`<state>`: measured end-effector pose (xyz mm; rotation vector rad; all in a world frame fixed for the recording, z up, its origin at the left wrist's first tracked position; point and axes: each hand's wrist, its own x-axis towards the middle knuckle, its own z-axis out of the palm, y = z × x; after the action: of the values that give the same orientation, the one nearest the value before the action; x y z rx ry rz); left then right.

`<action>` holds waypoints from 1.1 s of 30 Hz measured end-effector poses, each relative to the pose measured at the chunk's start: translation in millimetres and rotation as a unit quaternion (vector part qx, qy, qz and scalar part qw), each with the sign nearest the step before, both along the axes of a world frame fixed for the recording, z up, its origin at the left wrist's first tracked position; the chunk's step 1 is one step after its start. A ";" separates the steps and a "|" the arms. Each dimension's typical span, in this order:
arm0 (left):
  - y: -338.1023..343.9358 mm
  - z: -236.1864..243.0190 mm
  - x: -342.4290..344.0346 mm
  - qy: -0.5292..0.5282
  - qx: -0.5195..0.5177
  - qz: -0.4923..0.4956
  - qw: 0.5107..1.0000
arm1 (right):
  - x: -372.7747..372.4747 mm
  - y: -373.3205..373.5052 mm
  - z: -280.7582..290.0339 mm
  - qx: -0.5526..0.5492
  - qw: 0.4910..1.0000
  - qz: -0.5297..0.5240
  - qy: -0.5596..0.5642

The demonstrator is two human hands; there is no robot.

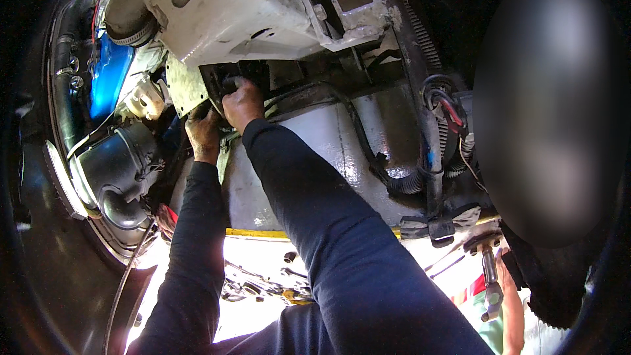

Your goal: The person works inside a car engine bay, using wrenches and pliers to adjust and tighten components near the radiator and hoses. They retrieve small parts from a nearby shelf and continue fastening parts within the engine compartment.

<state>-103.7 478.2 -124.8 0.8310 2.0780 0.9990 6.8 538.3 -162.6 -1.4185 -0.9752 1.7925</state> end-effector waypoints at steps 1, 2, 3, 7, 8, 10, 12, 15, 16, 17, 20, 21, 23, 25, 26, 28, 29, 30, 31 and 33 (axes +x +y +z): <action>-0.2 -1.7 -0.4 0.014 -0.005 -0.001 1.000 | 1.3 0.9 -0.6 0.011 1.000 0.004 -0.007; -0.7 -3.0 -0.9 0.018 0.000 0.001 1.000 | 1.0 2.5 -0.6 0.023 1.000 0.007 -0.012; -1.5 -4.6 -0.6 0.023 0.005 0.003 1.000 | 1.0 3.6 -0.6 0.022 1.000 0.010 -0.006; -3.7 -7.9 -3.3 -0.015 0.018 0.015 1.000 | 0.8 8.5 -3.3 0.009 1.000 0.027 0.012; -3.4 -7.6 -2.4 -0.010 0.018 0.020 1.000 | 0.3 11.3 -5.1 0.004 0.999 0.031 0.016; -3.7 -6.7 0.0 0.000 0.019 0.030 0.999 | -2.4 13.3 -6.7 0.010 0.999 0.032 0.000; -3.3 -6.3 0.3 -0.019 0.016 0.035 0.999 | -1.8 16.0 -6.5 0.011 0.999 0.038 -0.013; -5.5 -7.5 0.2 -0.183 0.070 0.083 0.977 | -3.1 19.1 -3.5 0.008 0.998 0.049 -0.028; -7.0 -7.7 -0.4 -0.259 0.098 0.105 0.955 | -4.9 18.2 -1.1 0.007 0.998 0.049 -0.038; -5.2 -6.0 -0.1 -0.273 0.090 0.107 0.952 | -5.9 19.0 -1.5 0.009 0.998 0.047 -0.050; 0.3 1.0 1.6 -0.327 0.075 0.121 0.934 | -7.1 21.7 -5.0 0.005 0.998 0.055 -0.040; 2.6 2.3 5.4 -0.352 0.077 0.129 0.924 | -7.5 22.3 -6.9 0.004 0.998 0.053 -0.035; 6.6 4.1 9.3 -0.367 0.072 0.146 0.916 | -7.1 24.1 -9.3 0.004 0.998 0.049 -0.026; 10.7 4.4 9.9 -0.349 0.059 0.163 0.921 | -5.4 24.7 -9.6 0.000 0.998 0.050 -0.030; 7.4 -0.2 4.0 -0.304 0.055 0.138 0.941 | -6.0 22.9 -7.9 -0.003 0.998 0.054 -0.030; -2.6 -12.7 -12.9 -0.209 0.044 0.088 0.973 | -7.6 20.1 -3.9 0.008 0.998 0.059 -0.020; -1.2 -13.8 -11.4 -0.162 0.035 0.073 0.983 | -4.8 21.5 -5.5 0.013 0.998 0.057 -0.021; -0.3 -15.7 -8.5 -0.114 0.026 0.059 0.991 | -3.1 23.9 -7.0 0.011 0.997 0.066 -0.031; 0.8 -17.9 -5.2 -0.066 0.016 0.044 0.997 | -1.4 25.7 -8.3 0.007 0.997 0.073 -0.028; 1.8 -23.0 -0.3 -0.019 0.049 0.031 0.998 | 1.8 26.6 -6.7 0.000 0.996 0.090 -0.021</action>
<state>-104.0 480.0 -147.8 0.7954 2.0473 1.1488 8.5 564.9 -169.3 -1.4111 -1.1558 1.8987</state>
